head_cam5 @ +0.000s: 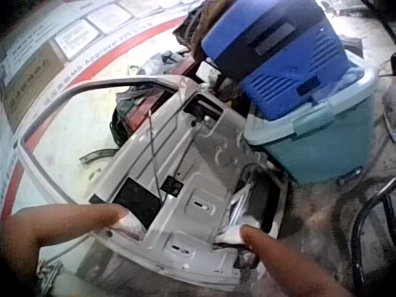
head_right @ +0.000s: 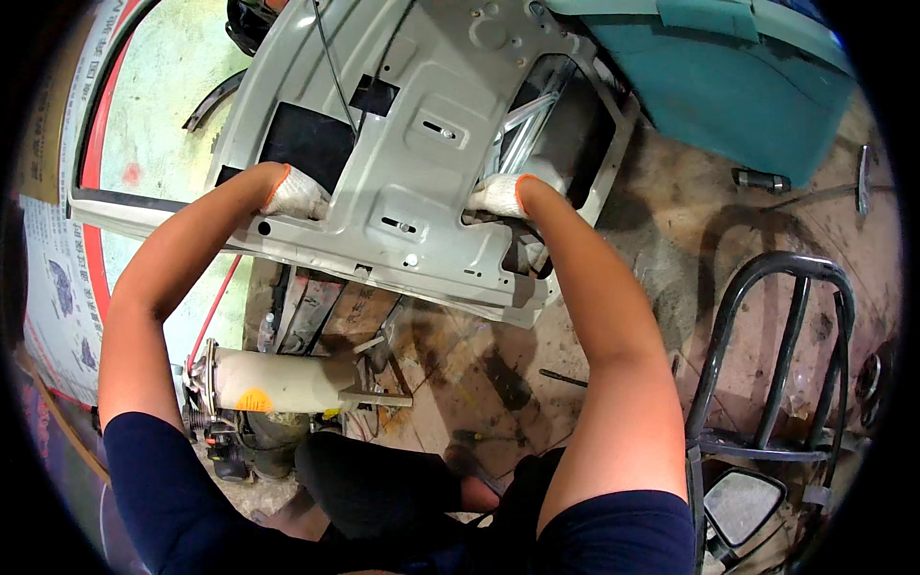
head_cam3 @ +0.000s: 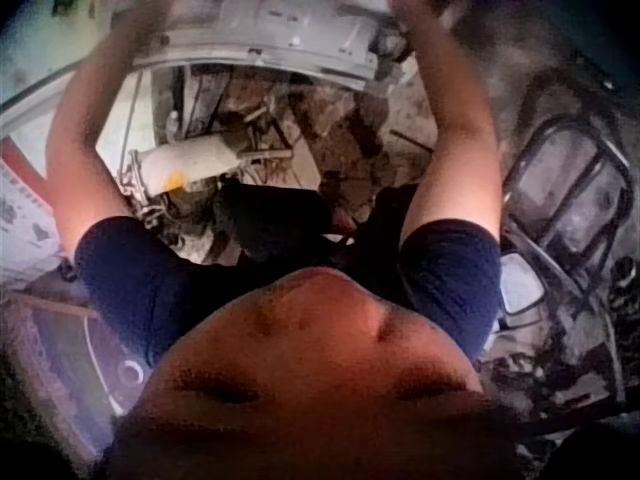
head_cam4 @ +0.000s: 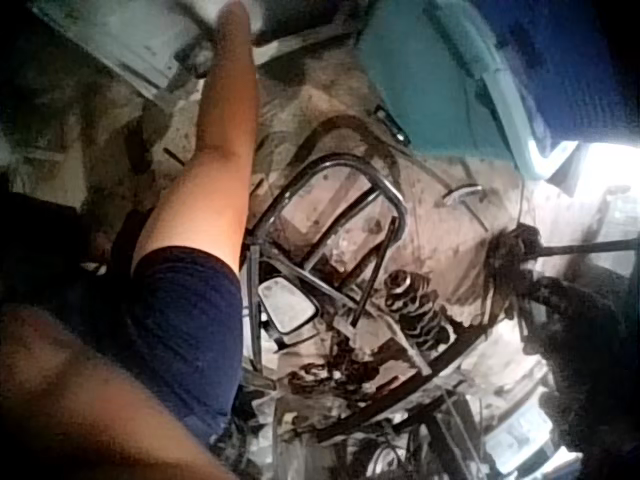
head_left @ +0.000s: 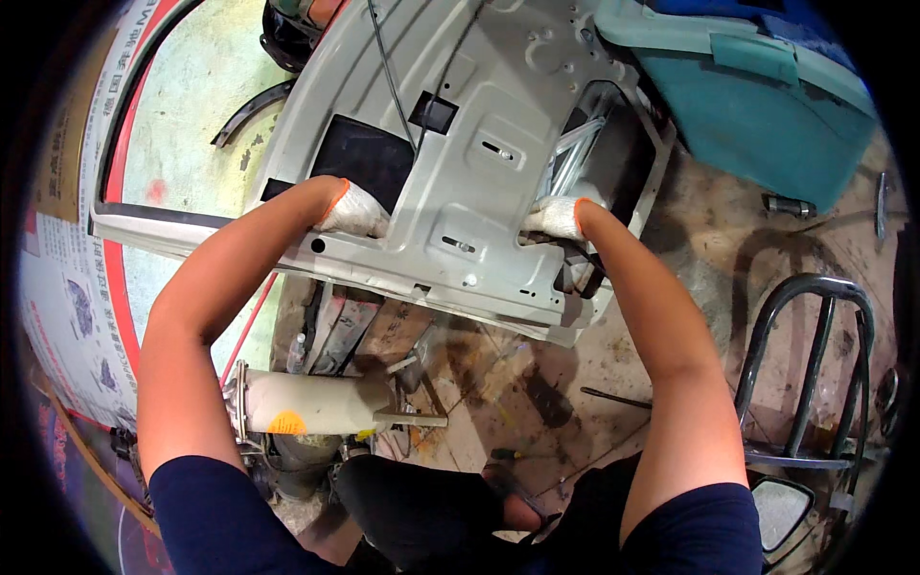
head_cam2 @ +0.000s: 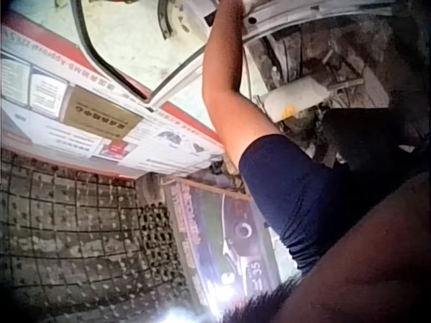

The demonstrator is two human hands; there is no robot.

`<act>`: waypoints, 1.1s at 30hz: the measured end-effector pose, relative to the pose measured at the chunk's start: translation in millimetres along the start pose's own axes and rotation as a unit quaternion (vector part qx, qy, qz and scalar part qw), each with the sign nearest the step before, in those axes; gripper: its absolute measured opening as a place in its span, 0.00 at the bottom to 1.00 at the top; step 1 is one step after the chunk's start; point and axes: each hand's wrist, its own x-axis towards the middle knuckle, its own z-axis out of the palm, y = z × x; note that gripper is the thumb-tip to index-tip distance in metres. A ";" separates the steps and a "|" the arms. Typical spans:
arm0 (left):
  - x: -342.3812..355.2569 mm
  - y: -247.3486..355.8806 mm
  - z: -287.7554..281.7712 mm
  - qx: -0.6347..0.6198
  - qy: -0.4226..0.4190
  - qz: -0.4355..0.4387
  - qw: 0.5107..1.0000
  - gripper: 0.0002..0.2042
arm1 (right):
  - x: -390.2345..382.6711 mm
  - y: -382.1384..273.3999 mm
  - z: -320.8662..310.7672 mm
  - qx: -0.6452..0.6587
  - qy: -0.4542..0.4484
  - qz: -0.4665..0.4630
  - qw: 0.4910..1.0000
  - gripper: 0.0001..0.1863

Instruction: The person is working on a detached car door, using a screwdriver to remove screws and a metal rod to adjust internal mechanisms. The person manipulates the door panel and internal components while sitting on the floor of a workshop.

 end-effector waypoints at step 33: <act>19.8 34.7 -7.0 -0.132 0.215 -0.097 0.963 0.19 | 9.0 8.3 22.7 -0.150 0.088 0.121 0.977 0.28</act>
